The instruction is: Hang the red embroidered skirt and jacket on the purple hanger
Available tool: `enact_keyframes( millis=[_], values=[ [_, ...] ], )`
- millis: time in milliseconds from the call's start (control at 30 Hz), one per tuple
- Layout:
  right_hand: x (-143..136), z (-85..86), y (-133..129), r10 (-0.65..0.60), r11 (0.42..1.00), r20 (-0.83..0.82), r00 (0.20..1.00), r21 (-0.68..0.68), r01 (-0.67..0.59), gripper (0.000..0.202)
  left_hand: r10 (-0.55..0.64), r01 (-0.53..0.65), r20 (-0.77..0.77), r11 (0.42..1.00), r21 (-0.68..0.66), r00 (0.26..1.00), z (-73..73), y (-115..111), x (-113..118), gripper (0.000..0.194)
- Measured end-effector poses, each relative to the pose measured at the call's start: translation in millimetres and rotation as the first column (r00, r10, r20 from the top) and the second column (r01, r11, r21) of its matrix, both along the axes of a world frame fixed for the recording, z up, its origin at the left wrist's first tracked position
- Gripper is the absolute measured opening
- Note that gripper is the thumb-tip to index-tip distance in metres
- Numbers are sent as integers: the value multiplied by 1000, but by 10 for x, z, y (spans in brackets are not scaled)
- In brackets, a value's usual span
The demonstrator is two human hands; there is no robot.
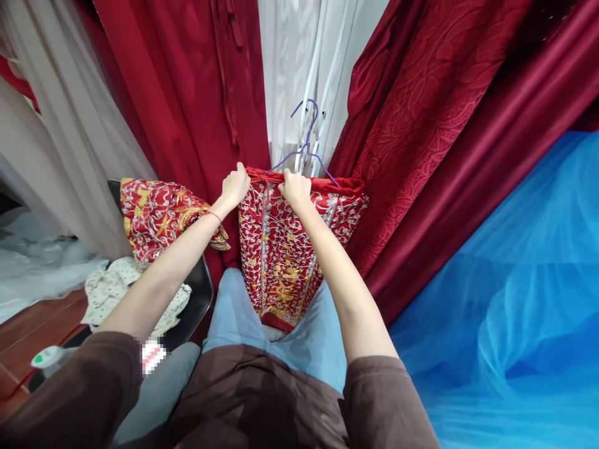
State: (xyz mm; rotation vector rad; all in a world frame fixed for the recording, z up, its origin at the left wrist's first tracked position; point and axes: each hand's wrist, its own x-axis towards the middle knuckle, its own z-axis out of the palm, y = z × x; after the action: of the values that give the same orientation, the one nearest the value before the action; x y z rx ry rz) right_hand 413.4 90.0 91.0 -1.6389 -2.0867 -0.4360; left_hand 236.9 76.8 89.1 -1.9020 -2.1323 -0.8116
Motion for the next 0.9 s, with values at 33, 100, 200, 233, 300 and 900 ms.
enact_keyframes(
  millis=[33,100,200,233,300,900],
  values=[
    [1,6,-5,-2,1000,11,1000,2,2,36,11,-11,-20,1000,-1,1000,-5,10,-12,49],
    [0,15,-14,-4,1000,33,999,4,4,37,28,-28,-53,1000,-3,998,-10,25,-35,52],
    [1,21,-24,-11,1000,56,998,4,11,38,41,-42,-98,999,-8,994,-6,31,-58,55],
    [2,22,-27,-13,1000,62,998,5,13,38,45,-46,-114,999,-9,992,-5,30,-63,56],
    [6,21,-36,-15,1000,69,997,12,14,37,43,-46,-155,999,-11,987,-12,28,-74,57],
    [9,76,-76,-4,999,81,997,34,2,38,26,-33,-279,999,-19,960,-72,27,-187,52]
  ],
)
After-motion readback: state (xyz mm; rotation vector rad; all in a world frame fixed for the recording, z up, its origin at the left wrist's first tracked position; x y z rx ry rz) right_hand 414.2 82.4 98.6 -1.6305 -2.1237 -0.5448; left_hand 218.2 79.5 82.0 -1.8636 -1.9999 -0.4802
